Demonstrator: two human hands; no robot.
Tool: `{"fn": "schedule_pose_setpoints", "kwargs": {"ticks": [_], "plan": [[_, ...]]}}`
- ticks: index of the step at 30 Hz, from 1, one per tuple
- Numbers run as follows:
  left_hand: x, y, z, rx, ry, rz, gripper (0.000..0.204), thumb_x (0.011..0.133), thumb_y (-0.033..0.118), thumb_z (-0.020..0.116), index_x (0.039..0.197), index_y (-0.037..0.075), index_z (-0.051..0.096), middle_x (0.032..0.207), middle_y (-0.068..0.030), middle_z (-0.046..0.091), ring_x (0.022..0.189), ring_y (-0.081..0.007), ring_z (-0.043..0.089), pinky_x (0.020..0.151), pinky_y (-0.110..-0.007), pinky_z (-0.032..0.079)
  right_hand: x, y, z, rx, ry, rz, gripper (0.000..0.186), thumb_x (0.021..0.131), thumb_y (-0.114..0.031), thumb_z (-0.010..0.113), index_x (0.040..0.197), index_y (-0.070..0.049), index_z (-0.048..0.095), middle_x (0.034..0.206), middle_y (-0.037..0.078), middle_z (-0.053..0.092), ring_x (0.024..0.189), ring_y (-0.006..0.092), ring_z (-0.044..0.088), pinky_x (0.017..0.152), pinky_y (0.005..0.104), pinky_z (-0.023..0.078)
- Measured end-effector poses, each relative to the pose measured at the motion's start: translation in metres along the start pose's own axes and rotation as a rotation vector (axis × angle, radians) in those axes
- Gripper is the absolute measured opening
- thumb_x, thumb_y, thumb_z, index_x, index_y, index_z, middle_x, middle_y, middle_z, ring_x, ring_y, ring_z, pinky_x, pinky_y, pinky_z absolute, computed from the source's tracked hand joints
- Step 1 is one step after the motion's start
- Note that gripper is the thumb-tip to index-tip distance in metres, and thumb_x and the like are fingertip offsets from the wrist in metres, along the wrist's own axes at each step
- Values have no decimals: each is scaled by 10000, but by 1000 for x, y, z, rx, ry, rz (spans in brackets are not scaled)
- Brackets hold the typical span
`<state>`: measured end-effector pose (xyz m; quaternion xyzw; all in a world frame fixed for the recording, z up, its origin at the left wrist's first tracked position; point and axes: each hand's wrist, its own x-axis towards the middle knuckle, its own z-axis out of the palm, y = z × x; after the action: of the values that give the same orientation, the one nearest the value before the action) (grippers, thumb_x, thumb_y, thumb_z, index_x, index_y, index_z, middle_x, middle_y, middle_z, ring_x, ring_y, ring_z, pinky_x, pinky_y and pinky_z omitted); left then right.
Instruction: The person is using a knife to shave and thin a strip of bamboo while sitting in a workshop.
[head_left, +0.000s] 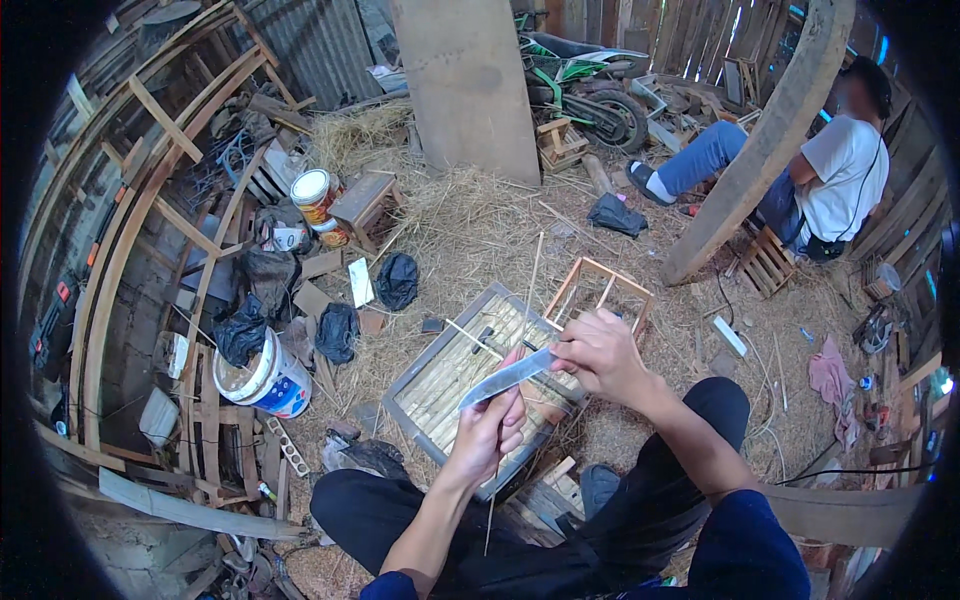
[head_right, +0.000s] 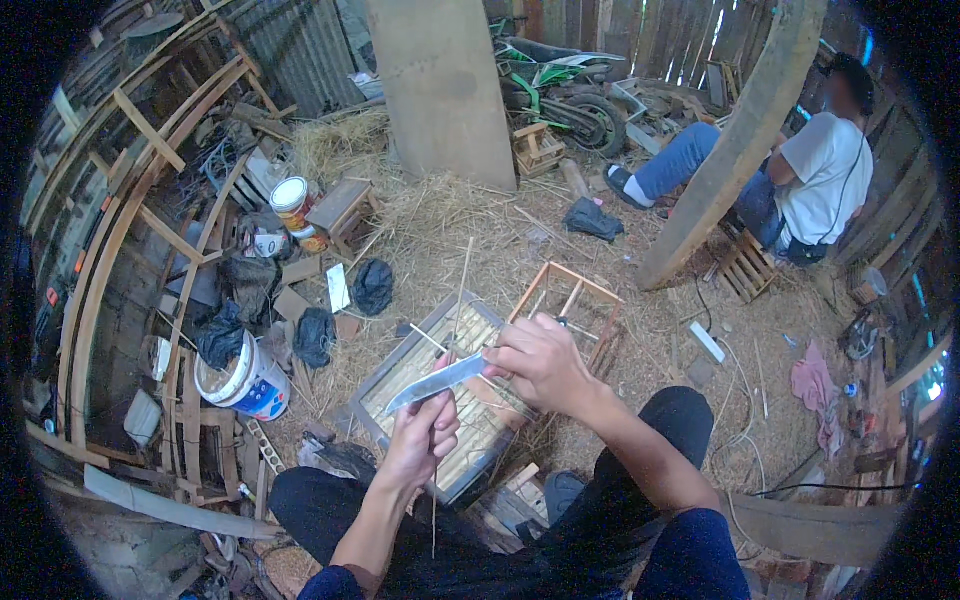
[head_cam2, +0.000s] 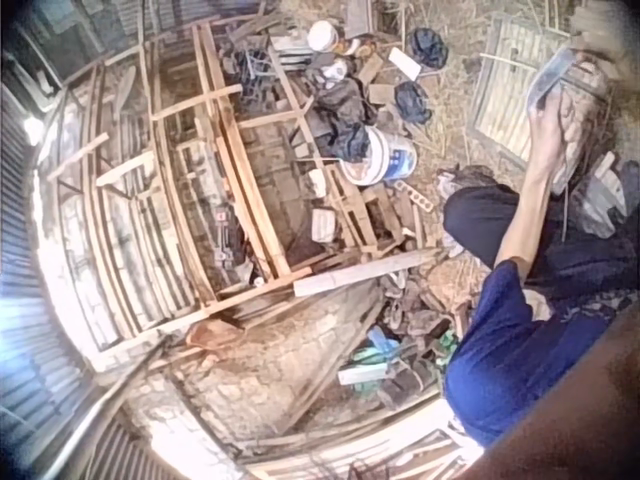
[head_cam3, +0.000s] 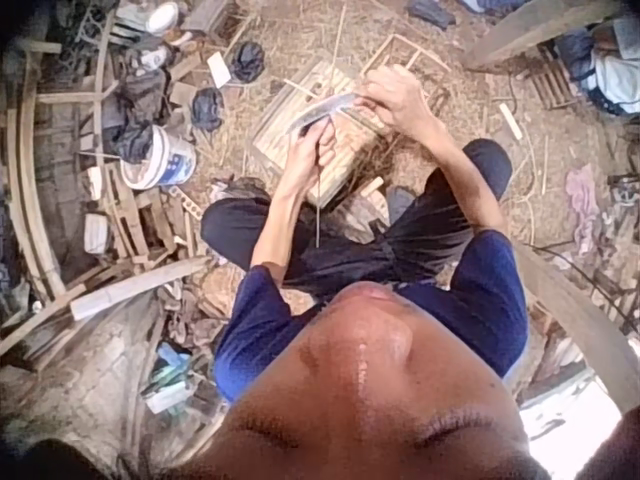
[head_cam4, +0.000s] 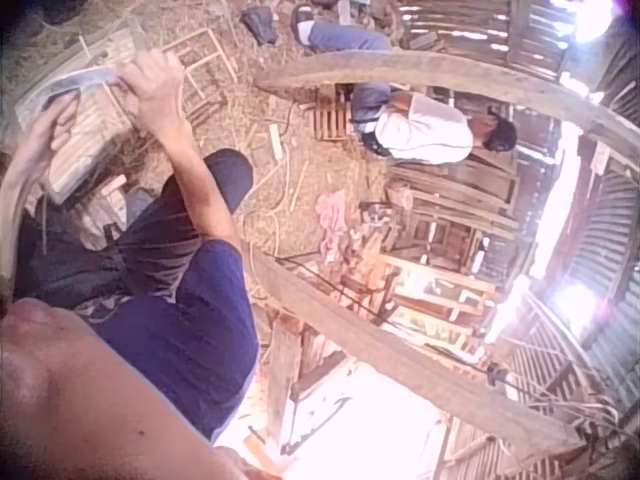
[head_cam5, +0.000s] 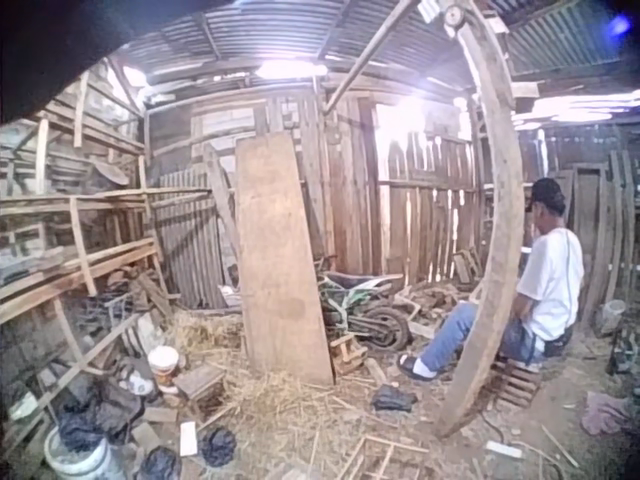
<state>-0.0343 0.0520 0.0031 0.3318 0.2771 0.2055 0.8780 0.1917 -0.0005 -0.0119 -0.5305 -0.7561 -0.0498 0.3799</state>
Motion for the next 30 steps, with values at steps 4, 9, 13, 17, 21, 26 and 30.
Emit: {"fn": "schedule_pose_setpoints", "kwargs": {"ticks": [4,9,13,17,21,26,30], "plan": [[1,3,7,-9,7,1,534,1049,225,534,1547,177,350,715,48,350,540,-27,271,434,-186,219,0,2,-3,-32,21,12,168,849,-216,725,938,-86,665,835,40,635,731,236,590,645,375,387],[-14,0,15,60,-51,-7,537,1051,206,523,1553,149,338,695,49,323,523,-31,256,423,-194,217,-2,46,-39,-124,405,578,62,924,-127,635,904,-74,660,785,104,634,724,269,619,653,377,454],[-15,-10,17,38,-167,-41,558,1053,205,508,1567,135,302,675,61,300,499,-45,246,419,-210,214,-11,53,-68,-220,460,709,138,956,-174,627,923,-41,639,803,130,644,725,297,646,648,388,486],[-9,6,5,-17,1,29,556,1070,224,417,1593,199,231,658,56,249,492,-50,226,435,-208,198,-13,25,-40,-146,402,559,166,943,-200,651,904,-39,643,786,123,636,700,301,640,638,391,484],[-5,7,9,-33,-43,69,561,1077,246,392,1601,213,194,641,57,236,492,-55,212,434,-212,192,-9,11,-22,-122,318,355,187,904,-239,694,910,-56,657,759,99,614,675,275,616,613,391,458],[3,1,6,-5,33,80,558,1080,185,404,1599,231,203,645,54,242,508,-49,225,443,-209,205,-3,-5,-4,-36,237,175,227,864,-305,734,853,-91,656,713,59,583,636,234,589,569,364,426],[0,-2,6,-23,-5,79,572,1075,153,421,1598,233,205,654,58,246,519,-45,233,452,-206,211,-5,-23,13,103,132,109,236,832,-287,764,870,-90,640,759,58,633,673,243,626,591,367,454]]}}
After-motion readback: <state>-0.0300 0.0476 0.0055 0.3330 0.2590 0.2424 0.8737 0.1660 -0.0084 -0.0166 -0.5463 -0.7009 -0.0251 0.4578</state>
